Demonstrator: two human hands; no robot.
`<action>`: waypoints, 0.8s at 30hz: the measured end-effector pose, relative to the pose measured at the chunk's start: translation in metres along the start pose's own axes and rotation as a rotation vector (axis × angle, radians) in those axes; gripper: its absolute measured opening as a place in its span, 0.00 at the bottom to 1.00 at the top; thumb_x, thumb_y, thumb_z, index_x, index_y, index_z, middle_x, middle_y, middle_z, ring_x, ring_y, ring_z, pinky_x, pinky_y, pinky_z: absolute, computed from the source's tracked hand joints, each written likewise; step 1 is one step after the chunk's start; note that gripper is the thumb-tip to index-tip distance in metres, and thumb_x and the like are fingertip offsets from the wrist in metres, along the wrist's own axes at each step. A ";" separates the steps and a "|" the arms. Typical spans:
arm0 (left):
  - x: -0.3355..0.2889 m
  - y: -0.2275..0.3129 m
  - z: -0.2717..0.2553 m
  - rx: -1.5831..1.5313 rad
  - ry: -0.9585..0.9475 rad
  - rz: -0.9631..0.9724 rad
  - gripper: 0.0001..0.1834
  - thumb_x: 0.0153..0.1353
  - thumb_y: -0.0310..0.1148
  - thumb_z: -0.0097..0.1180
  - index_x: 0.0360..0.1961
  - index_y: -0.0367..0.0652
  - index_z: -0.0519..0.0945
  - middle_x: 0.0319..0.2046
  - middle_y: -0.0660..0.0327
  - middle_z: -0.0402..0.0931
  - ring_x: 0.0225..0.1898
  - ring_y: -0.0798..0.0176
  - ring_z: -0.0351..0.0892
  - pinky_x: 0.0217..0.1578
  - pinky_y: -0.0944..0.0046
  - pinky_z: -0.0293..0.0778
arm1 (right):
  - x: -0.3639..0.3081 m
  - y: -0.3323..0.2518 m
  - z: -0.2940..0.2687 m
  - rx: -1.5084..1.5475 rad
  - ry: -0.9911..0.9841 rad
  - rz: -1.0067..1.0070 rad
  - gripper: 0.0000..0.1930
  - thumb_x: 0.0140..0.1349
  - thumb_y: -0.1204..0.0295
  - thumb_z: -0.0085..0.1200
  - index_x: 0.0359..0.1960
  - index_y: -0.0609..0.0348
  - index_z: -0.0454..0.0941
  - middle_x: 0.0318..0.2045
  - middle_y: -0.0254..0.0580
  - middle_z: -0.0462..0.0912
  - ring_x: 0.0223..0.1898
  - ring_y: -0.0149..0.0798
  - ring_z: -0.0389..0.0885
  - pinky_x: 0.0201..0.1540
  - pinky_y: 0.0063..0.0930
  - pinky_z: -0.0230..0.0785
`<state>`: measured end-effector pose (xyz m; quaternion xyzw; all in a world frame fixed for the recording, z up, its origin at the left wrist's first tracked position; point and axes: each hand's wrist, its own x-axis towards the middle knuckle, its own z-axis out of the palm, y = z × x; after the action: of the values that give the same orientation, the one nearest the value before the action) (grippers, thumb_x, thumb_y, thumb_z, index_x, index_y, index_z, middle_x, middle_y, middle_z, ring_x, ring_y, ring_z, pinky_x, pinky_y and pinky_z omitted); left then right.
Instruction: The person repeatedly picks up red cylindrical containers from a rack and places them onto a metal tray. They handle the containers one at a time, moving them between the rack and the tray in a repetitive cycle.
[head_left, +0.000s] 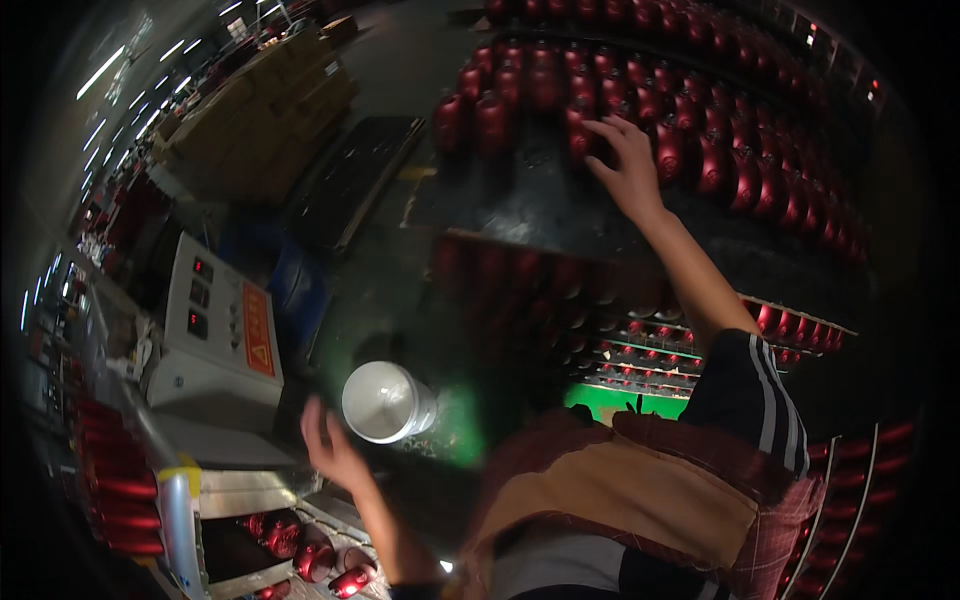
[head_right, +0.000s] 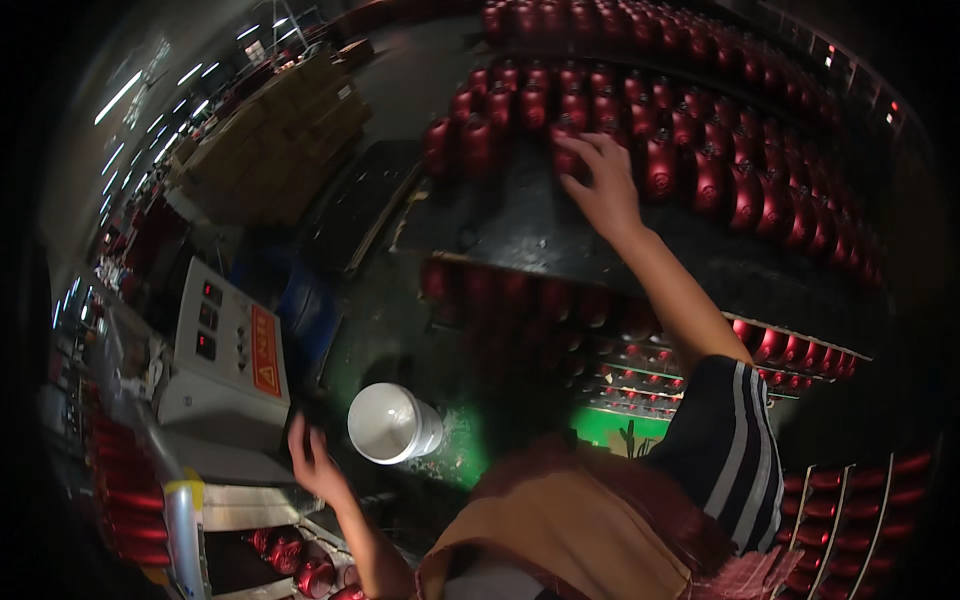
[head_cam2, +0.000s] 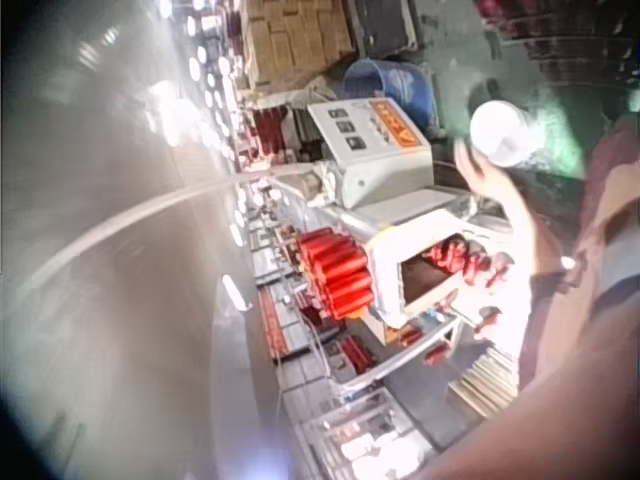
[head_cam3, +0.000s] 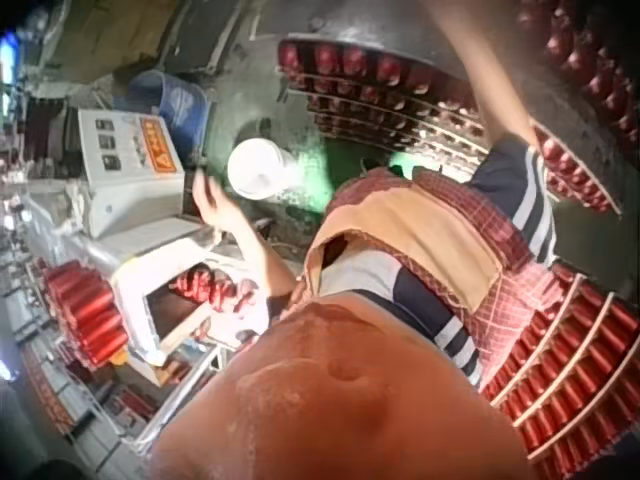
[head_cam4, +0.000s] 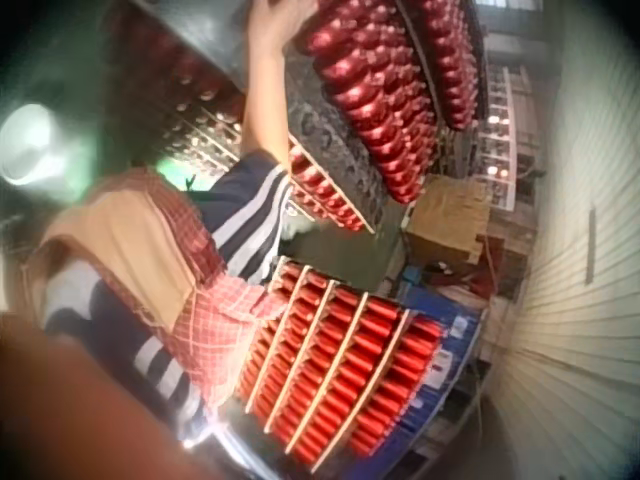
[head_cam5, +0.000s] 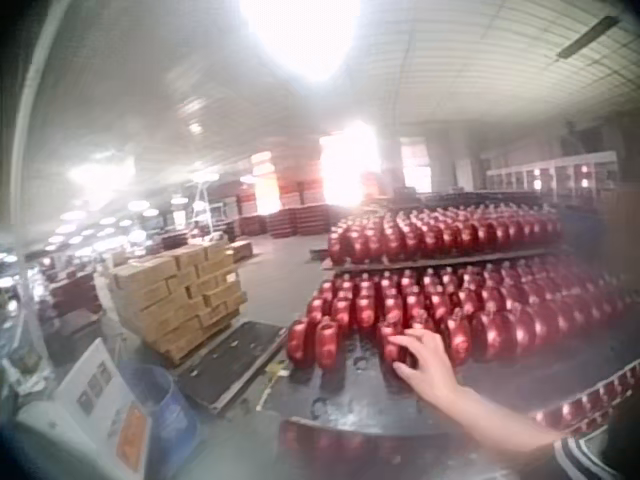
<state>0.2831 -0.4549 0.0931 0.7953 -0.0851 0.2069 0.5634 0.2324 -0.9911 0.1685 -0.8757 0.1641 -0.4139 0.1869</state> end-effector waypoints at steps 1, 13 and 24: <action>0.035 0.020 0.053 -0.021 -0.105 0.109 0.18 0.63 0.17 0.54 0.55 0.34 0.80 0.56 0.52 0.77 0.59 0.56 0.75 0.60 0.61 0.69 | 0.019 0.020 0.011 -0.056 -0.008 0.010 0.29 0.55 0.69 0.64 0.61 0.42 0.74 0.63 0.48 0.68 0.67 0.53 0.60 0.65 0.45 0.63; 0.154 0.154 0.509 0.282 -0.527 0.586 0.29 0.44 0.35 0.71 0.53 0.56 0.82 0.58 0.49 0.69 0.62 0.43 0.68 0.59 0.48 0.71 | 0.078 0.079 0.066 -0.202 -0.151 0.103 0.39 0.51 0.71 0.69 0.66 0.38 0.67 0.68 0.59 0.57 0.63 0.67 0.63 0.61 0.53 0.68; 0.094 0.132 0.376 0.008 -0.427 0.413 0.30 0.51 0.31 0.67 0.57 0.62 0.78 0.67 0.56 0.60 0.63 0.44 0.66 0.58 0.52 0.73 | 0.059 0.108 0.043 -0.214 -0.185 0.022 0.38 0.55 0.77 0.59 0.68 0.33 0.66 0.63 0.58 0.64 0.65 0.58 0.66 0.65 0.46 0.62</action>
<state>0.4066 -0.8421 0.1418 0.7890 -0.3609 0.1457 0.4755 0.2873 -1.1035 0.1324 -0.9231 0.1989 -0.3096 0.1114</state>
